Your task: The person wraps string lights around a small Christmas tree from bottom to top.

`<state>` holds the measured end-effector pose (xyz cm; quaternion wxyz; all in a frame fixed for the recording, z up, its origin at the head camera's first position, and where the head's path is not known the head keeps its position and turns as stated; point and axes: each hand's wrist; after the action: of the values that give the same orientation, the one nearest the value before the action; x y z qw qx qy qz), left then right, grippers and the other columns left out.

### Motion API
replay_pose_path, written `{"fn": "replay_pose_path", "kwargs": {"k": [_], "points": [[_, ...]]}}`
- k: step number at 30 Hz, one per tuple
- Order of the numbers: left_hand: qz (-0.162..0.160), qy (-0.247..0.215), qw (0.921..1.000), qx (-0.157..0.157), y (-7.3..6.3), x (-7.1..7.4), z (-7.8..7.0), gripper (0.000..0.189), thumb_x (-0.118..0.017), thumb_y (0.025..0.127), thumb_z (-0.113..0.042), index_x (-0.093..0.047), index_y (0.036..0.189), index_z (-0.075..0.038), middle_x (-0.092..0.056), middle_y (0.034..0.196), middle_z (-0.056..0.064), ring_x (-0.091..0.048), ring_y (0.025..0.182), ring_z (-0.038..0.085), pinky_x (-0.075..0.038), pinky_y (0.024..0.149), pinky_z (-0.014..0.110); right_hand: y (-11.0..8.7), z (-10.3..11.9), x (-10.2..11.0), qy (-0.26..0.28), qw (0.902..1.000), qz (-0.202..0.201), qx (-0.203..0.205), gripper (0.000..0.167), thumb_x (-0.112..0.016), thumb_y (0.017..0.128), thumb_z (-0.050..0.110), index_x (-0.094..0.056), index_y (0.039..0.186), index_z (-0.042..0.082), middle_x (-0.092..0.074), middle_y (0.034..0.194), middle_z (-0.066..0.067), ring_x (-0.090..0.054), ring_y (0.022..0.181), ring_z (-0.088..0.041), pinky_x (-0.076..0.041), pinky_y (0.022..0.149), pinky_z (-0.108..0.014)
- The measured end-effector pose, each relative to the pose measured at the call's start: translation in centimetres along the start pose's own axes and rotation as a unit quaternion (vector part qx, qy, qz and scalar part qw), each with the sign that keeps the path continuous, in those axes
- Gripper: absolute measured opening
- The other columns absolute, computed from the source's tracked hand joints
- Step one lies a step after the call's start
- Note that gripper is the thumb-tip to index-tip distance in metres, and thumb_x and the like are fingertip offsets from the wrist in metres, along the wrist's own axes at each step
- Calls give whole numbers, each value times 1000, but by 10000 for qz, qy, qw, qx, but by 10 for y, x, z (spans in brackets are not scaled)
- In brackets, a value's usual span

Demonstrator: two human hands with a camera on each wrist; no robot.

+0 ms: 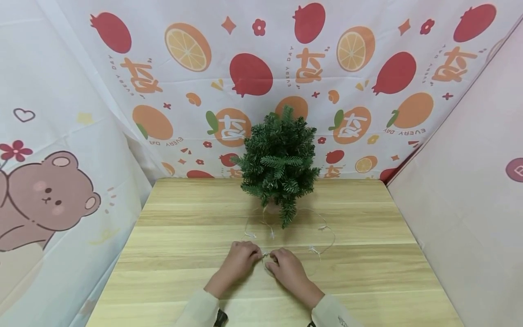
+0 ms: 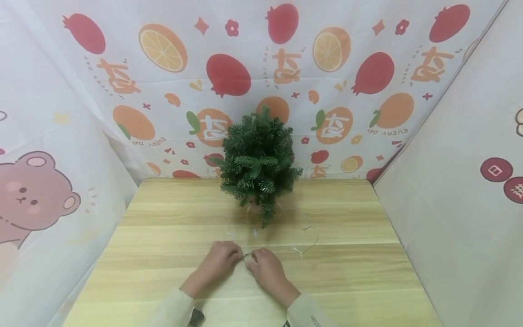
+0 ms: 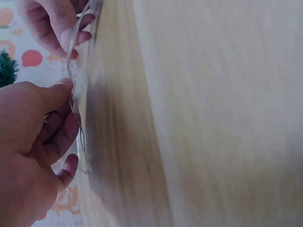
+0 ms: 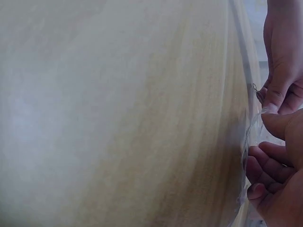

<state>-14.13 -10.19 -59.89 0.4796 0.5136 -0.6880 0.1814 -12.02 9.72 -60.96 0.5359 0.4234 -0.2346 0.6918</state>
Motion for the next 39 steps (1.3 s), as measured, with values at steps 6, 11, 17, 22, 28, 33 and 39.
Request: {"fn": "replay_pose_path", "kwargs": {"k": [6, 11, 17, 22, 28, 33, 39], "points": [[18, -131, 9999, -38, 0, -1, -11, 6, -71, 93, -21, -72, 87, -20, -71, 88, -9, -66, 89, 10, -44, 88, 41, -1, 3, 3, 71, 9997, -242, -43, 17, -64, 100, 29, -75, 99, 16, -69, 89, 8, -63, 80, -7, -53, 71, -28], [52, -164, 9998, -34, 2, 1, -17, 5, -70, 95, -21, -73, 91, -19, -71, 90, -9, -66, 91, 9, -45, 91, 41, 0, 6, 10, 901, 9940, -215, -590, 29, -55, 104, 38, -77, 99, 21, -75, 95, 8, -69, 86, -10, -56, 76, -32], [33, -455, 9989, -77, 1, 6, -22, 7, -69, 95, -20, -72, 92, -16, -70, 92, -7, -64, 90, 10, -44, 90, 41, 1, 7, 15, 1372, 9886, -69, -612, 20, -65, 98, 33, -76, 104, 17, -72, 87, 10, -61, 74, 0, -51, 68, -23], [205, -776, 9968, -7, -3, 11, -28, 5, -69, 95, -16, -72, 91, -15, -68, 90, -7, -61, 87, 7, -49, 87, 39, -5, 7, 22, 2000, 9761, 523, -673, 18, -65, 98, 26, -77, 104, 14, -74, 93, 5, -64, 78, -3, -52, 68, -23], [333, -1064, 9937, -64, -5, 10, -30, 5, -68, 95, -9, -72, 93, -11, -68, 92, -3, -63, 87, 10, -54, 81, 29, -8, 7, 21, 2077, 9720, 892, -638, 21, -70, 95, 33, -76, 105, 16, -74, 95, 7, -66, 85, -4, -54, 73, -24], [365, -1062, 9936, -99, -12, 2, -23, 6, -68, 95, -9, -72, 92, -7, -68, 90, -1, -64, 86, 11, -55, 79, 25, -14, 11, 8, 956, 9907, 872, -417, 23, -76, 89, 37, -75, 101, 17, -62, 84, 16, -54, 73, 2, -45, 65, -24], [233, -1148, 9931, -22, -18, -2, -15, 4, -69, 94, -9, -72, 95, -7, -67, 91, -2, -64, 87, 11, -56, 80, 27, -24, 19, 1, 27, 9973, 721, -127, 20, -80, 84, 39, -73, 88, 20, -50, 76, 15, -44, 63, 2, -36, 57, -22]]}}
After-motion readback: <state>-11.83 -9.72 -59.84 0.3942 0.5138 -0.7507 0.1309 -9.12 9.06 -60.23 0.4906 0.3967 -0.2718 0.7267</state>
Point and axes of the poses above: each hand's wrist, its own y-axis towards the middle knuckle, its own x-axis out of the back of the hand, z = x × y
